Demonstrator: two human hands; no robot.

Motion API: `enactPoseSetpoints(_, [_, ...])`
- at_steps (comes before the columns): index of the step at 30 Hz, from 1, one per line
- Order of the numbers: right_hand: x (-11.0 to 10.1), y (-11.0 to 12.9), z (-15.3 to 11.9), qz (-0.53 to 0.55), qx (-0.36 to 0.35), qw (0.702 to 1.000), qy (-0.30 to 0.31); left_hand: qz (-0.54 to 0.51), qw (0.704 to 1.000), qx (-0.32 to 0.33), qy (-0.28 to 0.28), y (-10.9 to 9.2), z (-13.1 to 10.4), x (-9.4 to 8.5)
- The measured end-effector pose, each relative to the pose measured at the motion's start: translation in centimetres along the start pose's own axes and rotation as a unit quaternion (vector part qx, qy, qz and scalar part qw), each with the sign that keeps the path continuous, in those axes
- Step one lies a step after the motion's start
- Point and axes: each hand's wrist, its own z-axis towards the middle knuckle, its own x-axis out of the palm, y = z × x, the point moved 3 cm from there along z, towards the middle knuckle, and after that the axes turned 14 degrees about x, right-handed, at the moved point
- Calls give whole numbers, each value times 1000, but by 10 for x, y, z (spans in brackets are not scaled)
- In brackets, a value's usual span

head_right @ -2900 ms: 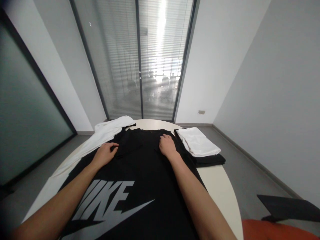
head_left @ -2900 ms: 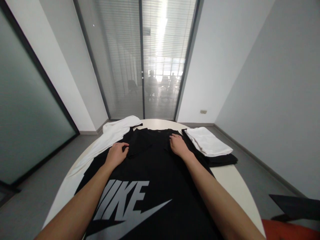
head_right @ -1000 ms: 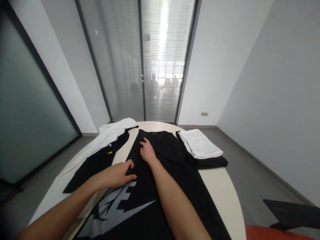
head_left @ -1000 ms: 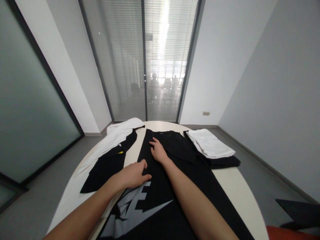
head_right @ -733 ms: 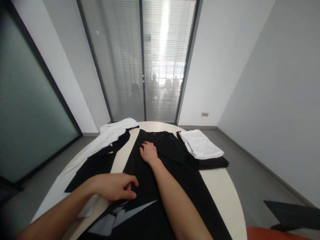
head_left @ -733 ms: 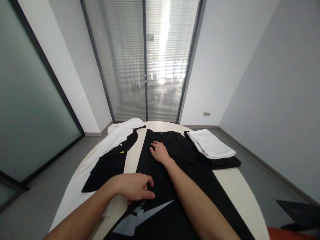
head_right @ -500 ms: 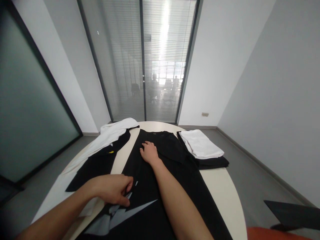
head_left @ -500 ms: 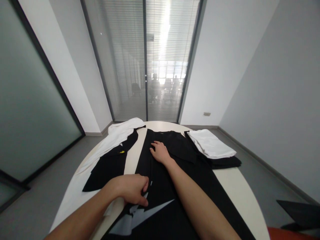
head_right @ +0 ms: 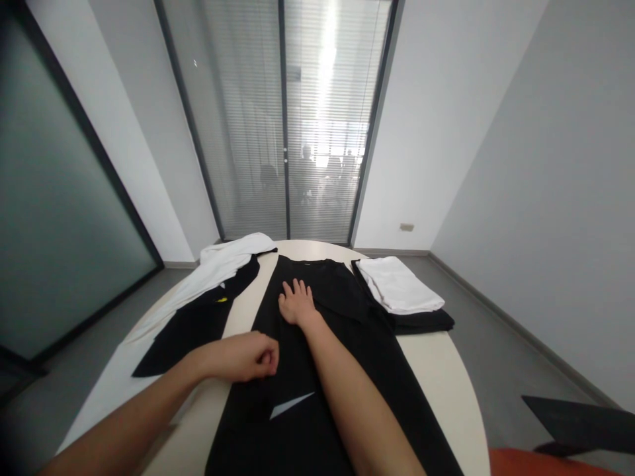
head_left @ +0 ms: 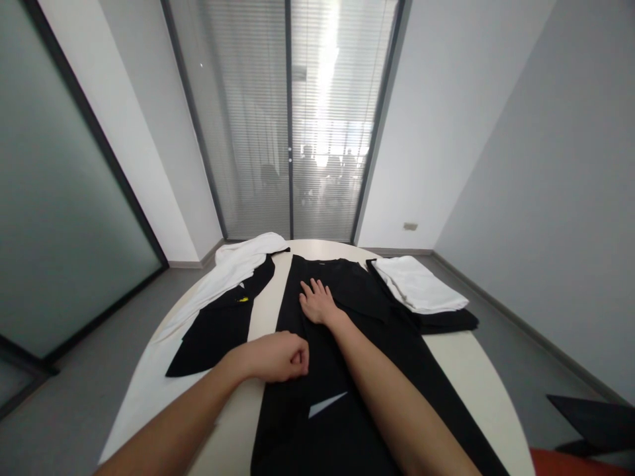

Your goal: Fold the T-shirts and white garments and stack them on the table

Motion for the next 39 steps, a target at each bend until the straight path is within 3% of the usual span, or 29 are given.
enactPoseSetpoints(3, [0, 2, 6, -14, 7, 1000, 8, 98, 992, 1, -81, 14, 3, -11])
enactPoseSetpoints(9, [2, 12, 32, -23, 20, 1000, 7, 159, 982, -11, -103, 36, 5, -27])
enactPoseSetpoints(13, [0, 19, 54, -16, 12, 1000, -10, 190, 970, -7, -151, 52, 6, -36])
enactPoseSetpoints(19, [-14, 19, 60, 28, -39, 997, -52, 227, 951, 23, -210, 63, 5, -33])
enactPoseSetpoints(23, [-27, 12, 36, 54, -104, 988, -101, 229, 943, 51, -235, 66, 5, -31])
enactPoseSetpoints(26, [-33, 7, 8, 16, -84, 992, -98, 206, 941, 82, -256, 72, 7, -32])
enactPoseSetpoints(31, [-42, 10, -54, -28, 6, 1000, -7, 180, 929, 123, -299, 87, 7, -32])
enactPoseSetpoints(35, [-46, 24, -114, -53, -65, 994, 64, 192, 920, 128, -317, 93, 8, -30])
enactPoseSetpoints(39, [-42, 29, -157, 19, -102, 991, 87, 191, 916, 134, -327, 93, 9, -28])
